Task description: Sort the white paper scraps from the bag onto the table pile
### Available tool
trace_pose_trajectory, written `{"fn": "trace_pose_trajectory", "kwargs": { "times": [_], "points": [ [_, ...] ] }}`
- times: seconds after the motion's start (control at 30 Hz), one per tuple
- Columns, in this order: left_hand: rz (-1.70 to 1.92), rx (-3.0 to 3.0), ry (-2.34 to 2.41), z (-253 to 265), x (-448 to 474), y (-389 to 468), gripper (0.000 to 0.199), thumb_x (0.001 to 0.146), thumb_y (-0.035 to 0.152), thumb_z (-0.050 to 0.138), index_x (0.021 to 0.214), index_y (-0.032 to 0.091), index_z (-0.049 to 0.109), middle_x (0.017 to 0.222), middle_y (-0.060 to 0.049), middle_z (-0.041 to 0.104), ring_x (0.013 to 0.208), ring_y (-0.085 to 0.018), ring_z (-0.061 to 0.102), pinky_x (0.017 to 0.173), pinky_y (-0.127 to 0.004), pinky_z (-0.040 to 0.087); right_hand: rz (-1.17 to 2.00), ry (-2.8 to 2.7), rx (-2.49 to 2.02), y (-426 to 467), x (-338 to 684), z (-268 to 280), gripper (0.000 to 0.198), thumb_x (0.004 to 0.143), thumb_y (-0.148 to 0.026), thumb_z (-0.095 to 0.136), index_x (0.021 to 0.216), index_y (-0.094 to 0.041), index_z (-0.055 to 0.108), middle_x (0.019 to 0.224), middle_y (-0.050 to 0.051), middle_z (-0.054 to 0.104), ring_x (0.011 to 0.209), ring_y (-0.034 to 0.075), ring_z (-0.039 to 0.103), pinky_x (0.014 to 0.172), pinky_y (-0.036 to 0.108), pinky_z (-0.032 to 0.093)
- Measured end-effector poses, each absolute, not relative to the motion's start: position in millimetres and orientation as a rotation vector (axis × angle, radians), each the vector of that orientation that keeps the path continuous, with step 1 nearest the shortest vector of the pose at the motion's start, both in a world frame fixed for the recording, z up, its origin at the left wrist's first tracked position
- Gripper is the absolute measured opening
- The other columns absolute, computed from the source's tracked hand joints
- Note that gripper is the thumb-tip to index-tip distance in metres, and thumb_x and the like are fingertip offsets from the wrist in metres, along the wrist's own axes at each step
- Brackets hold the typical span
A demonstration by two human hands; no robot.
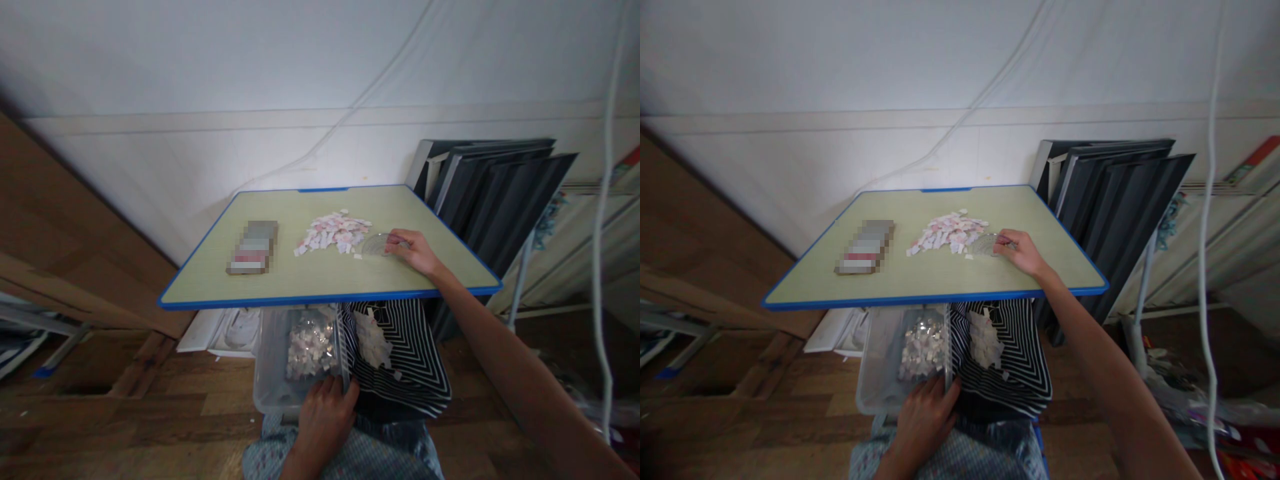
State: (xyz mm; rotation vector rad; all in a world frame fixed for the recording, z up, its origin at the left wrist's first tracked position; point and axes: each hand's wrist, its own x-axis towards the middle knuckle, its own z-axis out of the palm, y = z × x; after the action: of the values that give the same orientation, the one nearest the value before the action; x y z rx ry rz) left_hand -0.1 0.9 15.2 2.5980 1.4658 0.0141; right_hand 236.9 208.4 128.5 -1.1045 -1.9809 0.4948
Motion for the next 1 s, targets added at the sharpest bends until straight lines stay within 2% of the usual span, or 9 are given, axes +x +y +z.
{"fn": "trace_pose_trajectory", "kwargs": {
  "times": [0.17, 0.47, 0.67, 0.87, 1.0],
  "points": [
    [0.018, 2.597, 1.476, 14.8, 0.2, 1.8, 0.042, 0.075, 0.016, 0.059, 0.115, 0.021, 0.048, 0.094, -0.007, 0.058, 0.086, -0.022, 0.053, 0.073, -0.034, 0.045, 0.618, -2.048, -1.072, 206.3, 235.3, 130.5, 0.021, 0.07, -0.031, 0.055, 0.056, -0.016, 0.053, 0.056, 0.0, 0.05, 0.059, 0.013, 0.047, 0.059, 0.027, 0.035],
    [0.011, 2.593, 1.47, 15.2, 0.1, 2.1, 0.041, 0.075, 0.016, 0.058, 0.114, 0.021, 0.048, 0.094, -0.006, 0.058, 0.085, -0.021, 0.053, 0.074, -0.034, 0.044, 0.628, -2.029, -1.07, 206.7, 237.0, 130.4, 0.023, 0.071, -0.033, 0.055, 0.056, -0.017, 0.052, 0.057, 0.0, 0.049, 0.059, 0.013, 0.046, 0.059, 0.026, 0.034],
    [0.044, 2.6, 1.475, 13.4, 0.1, 1.8, 0.041, 0.074, 0.013, 0.056, 0.114, 0.021, 0.048, 0.091, -0.006, 0.057, 0.084, -0.022, 0.053, 0.073, -0.034, 0.044, 0.521, -2.002, -1.133, 210.7, 235.3, 125.7, 0.025, 0.072, -0.036, 0.055, 0.058, -0.017, 0.05, 0.057, -0.001, 0.045, 0.058, 0.012, 0.043, 0.058, 0.026, 0.034],
    [0.067, 2.603, 1.47, 12.4, 0.1, 1.7, 0.041, 0.074, 0.012, 0.055, 0.114, 0.021, 0.048, 0.091, -0.006, 0.057, 0.084, -0.021, 0.053, 0.072, -0.033, 0.044, 0.585, -2.104, -1.096, 210.9, 232.3, 123.1, 0.034, 0.073, -0.043, 0.054, 0.055, -0.017, 0.043, 0.056, -0.002, 0.039, 0.056, 0.01, 0.039, 0.054, 0.024, 0.032],
    [0.038, 2.589, 1.475, 13.7, 0.2, 1.6, 0.038, 0.075, 0.014, 0.056, 0.112, 0.021, 0.049, 0.092, -0.006, 0.058, 0.084, -0.022, 0.053, 0.073, -0.033, 0.044, 0.648, -2.185, -1.038, 209.3, 228.6, 123.7, 0.032, 0.075, -0.042, 0.052, 0.058, -0.017, 0.045, 0.059, -0.002, 0.041, 0.057, 0.01, 0.041, 0.056, 0.025, 0.033]
  ]
}}
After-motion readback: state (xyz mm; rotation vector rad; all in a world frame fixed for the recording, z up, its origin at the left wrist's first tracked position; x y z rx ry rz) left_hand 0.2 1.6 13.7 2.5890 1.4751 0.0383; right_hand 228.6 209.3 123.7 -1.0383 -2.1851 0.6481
